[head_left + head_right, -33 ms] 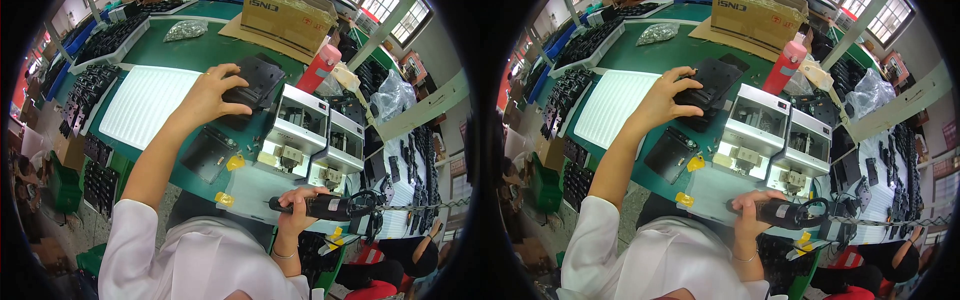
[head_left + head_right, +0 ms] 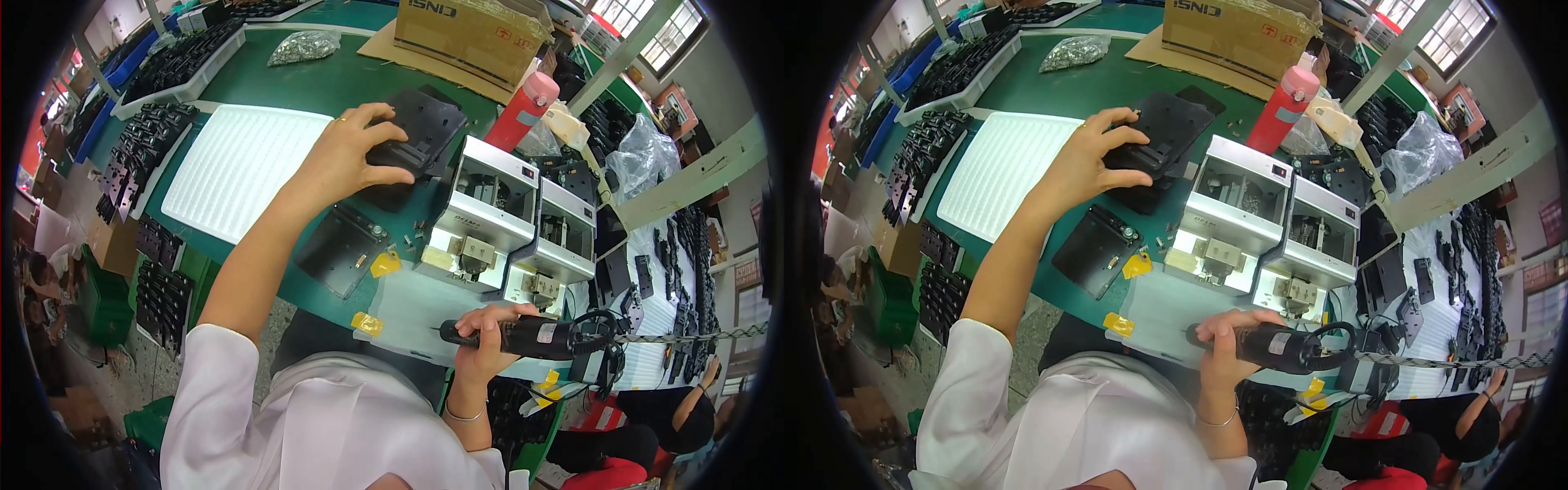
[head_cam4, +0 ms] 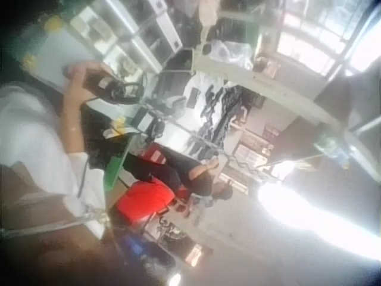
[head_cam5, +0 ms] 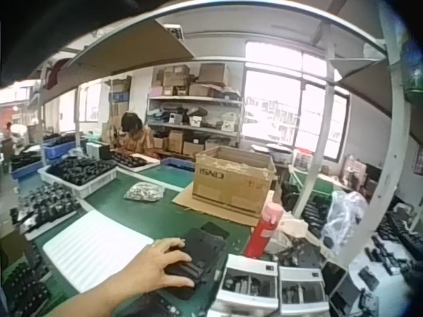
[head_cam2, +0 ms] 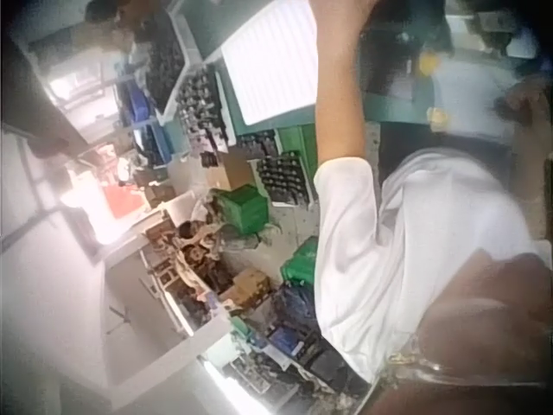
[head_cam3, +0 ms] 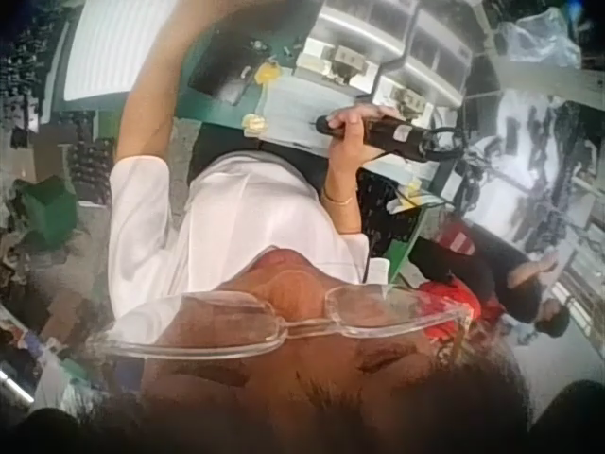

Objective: The person assembles plastic housings for electronic devices by securing internal components and housing parts with screws using an electric screwdriver.

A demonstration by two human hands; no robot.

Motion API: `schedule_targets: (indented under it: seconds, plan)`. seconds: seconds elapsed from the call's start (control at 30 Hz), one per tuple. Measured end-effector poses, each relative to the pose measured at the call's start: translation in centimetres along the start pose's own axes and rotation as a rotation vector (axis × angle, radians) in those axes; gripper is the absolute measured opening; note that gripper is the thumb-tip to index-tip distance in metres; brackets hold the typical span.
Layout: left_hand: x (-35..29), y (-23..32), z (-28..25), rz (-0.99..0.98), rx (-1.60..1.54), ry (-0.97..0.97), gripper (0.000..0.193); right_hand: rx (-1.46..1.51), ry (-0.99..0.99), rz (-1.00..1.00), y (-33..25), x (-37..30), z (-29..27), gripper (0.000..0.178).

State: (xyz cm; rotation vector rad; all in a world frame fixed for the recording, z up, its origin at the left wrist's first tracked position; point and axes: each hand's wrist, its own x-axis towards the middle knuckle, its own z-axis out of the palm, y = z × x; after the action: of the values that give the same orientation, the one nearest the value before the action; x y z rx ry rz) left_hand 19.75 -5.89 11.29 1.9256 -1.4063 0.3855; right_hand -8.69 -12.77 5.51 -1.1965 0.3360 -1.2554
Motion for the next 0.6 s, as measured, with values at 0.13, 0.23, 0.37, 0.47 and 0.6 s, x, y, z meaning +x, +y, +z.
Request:
schedule_targets:
  seconds: [0.13,0.23,0.37,0.47,0.6]
  plan:
    - [0.2,0.8,0.8,-0.020,0.084,0.045,0.049,0.055,0.017,0.043,-0.1,0.1,0.1,0.043]
    - [0.2,2.0,0.7,-0.028,0.169,0.149,0.055,0.048,0.001,0.038,-0.5,0.3,0.4,0.043]
    - [-3.3,3.1,-0.4,-0.109,0.137,0.188,0.066,-0.057,0.016,-0.061,-1.2,0.6,-0.6,0.043]
    - [-8.9,4.5,-1.1,-0.258,0.108,-0.014,0.076,0.011,0.072,-0.132,-2.5,2.1,-2.0,0.049]
    - [-14.8,5.5,-1.1,-0.409,0.234,-0.299,0.091,0.039,0.040,-0.240,-3.4,5.3,-2.2,0.046]
